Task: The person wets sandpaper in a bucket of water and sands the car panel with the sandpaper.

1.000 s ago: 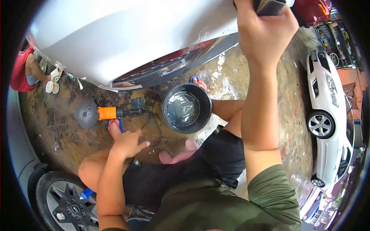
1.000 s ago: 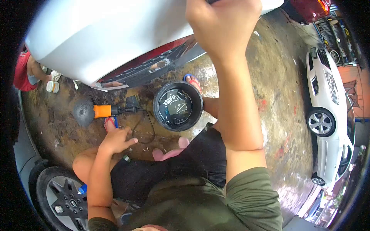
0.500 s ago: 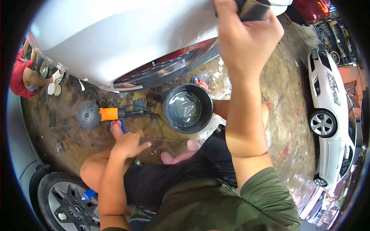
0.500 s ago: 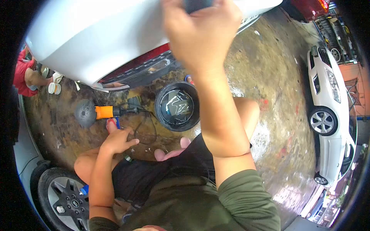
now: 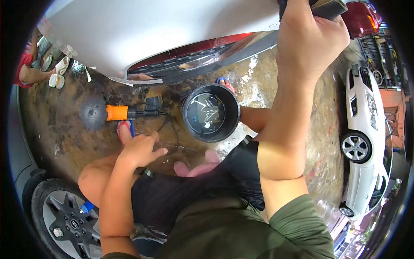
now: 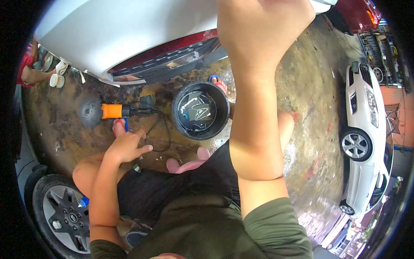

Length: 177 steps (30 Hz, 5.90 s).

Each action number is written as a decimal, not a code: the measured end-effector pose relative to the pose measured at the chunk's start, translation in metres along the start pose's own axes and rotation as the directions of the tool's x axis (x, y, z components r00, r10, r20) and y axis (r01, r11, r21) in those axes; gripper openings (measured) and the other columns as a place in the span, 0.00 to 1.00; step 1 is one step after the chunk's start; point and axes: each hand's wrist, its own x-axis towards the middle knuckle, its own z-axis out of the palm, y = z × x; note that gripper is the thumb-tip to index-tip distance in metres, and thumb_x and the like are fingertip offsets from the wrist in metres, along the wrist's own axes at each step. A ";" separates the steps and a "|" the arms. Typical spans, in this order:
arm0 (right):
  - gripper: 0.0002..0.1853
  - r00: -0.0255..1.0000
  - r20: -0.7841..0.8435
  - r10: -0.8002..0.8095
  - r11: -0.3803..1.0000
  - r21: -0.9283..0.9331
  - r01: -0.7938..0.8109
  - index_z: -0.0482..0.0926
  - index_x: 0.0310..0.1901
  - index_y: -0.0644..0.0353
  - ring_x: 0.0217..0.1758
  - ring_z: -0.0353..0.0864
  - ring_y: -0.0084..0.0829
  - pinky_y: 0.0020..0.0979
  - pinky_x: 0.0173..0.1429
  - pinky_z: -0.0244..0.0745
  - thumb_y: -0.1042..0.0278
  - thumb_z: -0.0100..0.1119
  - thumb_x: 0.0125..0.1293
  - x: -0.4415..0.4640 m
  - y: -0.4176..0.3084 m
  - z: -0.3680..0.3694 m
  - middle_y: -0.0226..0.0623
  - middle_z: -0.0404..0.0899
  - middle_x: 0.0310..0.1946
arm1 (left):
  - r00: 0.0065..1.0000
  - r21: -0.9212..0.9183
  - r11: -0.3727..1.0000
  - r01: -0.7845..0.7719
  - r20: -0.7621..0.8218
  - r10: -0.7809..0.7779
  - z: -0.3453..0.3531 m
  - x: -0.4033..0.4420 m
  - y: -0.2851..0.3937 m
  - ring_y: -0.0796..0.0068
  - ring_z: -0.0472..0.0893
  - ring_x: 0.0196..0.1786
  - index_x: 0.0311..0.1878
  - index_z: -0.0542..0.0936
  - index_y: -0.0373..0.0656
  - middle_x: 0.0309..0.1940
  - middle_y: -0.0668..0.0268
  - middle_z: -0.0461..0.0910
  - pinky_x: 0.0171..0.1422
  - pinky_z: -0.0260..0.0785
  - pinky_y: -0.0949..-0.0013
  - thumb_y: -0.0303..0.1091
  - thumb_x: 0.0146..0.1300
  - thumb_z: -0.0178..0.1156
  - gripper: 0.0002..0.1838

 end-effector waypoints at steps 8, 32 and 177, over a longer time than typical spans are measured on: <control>0.07 1.000 -0.025 0.015 0.999 -0.047 -0.016 0.85 0.33 0.68 0.29 0.76 0.19 0.23 0.36 0.69 0.74 0.64 0.69 -0.002 -0.006 0.005 0.28 0.82 0.27 | 0.998 0.016 1.000 -0.025 -0.056 0.026 0.003 -0.001 -0.003 0.41 0.85 0.52 0.55 0.79 0.33 0.43 0.41 0.87 0.62 0.73 0.47 0.56 0.68 0.64 0.31; 0.06 0.997 0.020 0.069 0.993 -0.095 -0.067 0.84 0.35 0.69 0.28 0.77 0.19 0.23 0.34 0.69 0.76 0.64 0.69 0.010 0.002 -0.009 0.28 0.82 0.26 | 0.998 0.028 0.999 -0.025 -0.061 0.026 0.007 0.000 -0.009 0.40 0.86 0.50 0.54 0.79 0.35 0.42 0.41 0.86 0.58 0.75 0.46 0.57 0.67 0.65 0.31; 0.10 1.000 0.011 -0.003 0.986 -0.166 0.004 0.85 0.38 0.67 0.35 0.81 0.17 0.23 0.42 0.76 0.68 0.73 0.67 0.010 0.018 -0.007 0.28 0.86 0.30 | 1.000 0.035 0.999 -0.007 0.022 0.006 0.004 0.013 0.000 0.41 0.86 0.51 0.53 0.80 0.36 0.43 0.43 0.87 0.59 0.76 0.46 0.60 0.66 0.65 0.31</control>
